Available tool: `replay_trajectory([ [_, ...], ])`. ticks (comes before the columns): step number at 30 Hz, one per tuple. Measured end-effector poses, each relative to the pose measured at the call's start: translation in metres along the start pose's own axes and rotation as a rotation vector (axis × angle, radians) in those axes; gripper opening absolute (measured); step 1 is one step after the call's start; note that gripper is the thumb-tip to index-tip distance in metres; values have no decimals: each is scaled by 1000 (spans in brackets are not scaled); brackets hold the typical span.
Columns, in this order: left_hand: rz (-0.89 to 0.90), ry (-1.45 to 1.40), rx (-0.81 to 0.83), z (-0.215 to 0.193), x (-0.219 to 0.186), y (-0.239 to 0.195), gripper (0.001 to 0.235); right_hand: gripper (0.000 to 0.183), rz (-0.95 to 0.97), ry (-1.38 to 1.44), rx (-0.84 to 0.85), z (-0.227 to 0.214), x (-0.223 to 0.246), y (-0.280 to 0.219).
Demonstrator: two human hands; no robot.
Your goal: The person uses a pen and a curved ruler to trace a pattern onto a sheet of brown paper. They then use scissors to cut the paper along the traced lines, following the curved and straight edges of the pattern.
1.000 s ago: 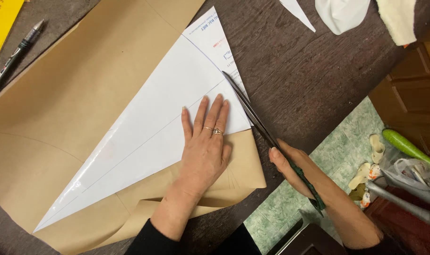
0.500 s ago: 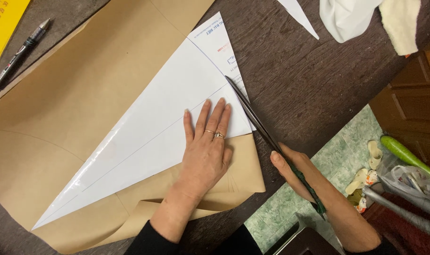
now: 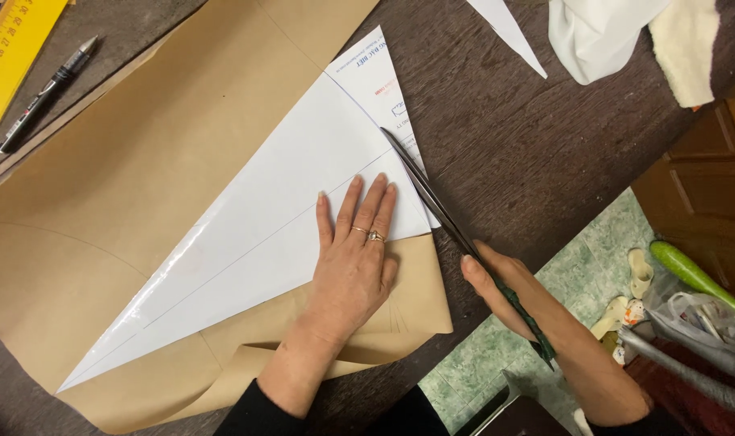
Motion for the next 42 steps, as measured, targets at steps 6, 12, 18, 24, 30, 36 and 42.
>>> replay_trajectory([
  [6,-1,-14,-2,0,1,0,85,42,-198,231,-142,-2,28,-1],
  [12,-4,-16,8,-1,1,1,84,42,-208,200,-31,-17,42,14],
  [18,-1,-25,16,-4,0,1,84,42,-223,167,110,-28,52,33],
  [24,-4,7,21,-2,0,1,86,42,-169,163,88,-22,50,32],
  [30,-1,1,14,0,1,1,86,69,-106,13,312,-20,-29,47],
  [36,-6,3,14,-2,1,0,86,47,137,126,254,-21,2,36],
  [42,-6,9,11,-2,1,0,85,59,33,-25,218,-22,17,52],
])
Point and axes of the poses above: each hand's wrist, its own y-axis towards the middle knuckle, its own z-axis out of the palm, x = y × z, the point moved 1 cm from there along y, towards the middle knuckle, and after that the axes turned 3 degrees about -z, right-handed, at the moved point
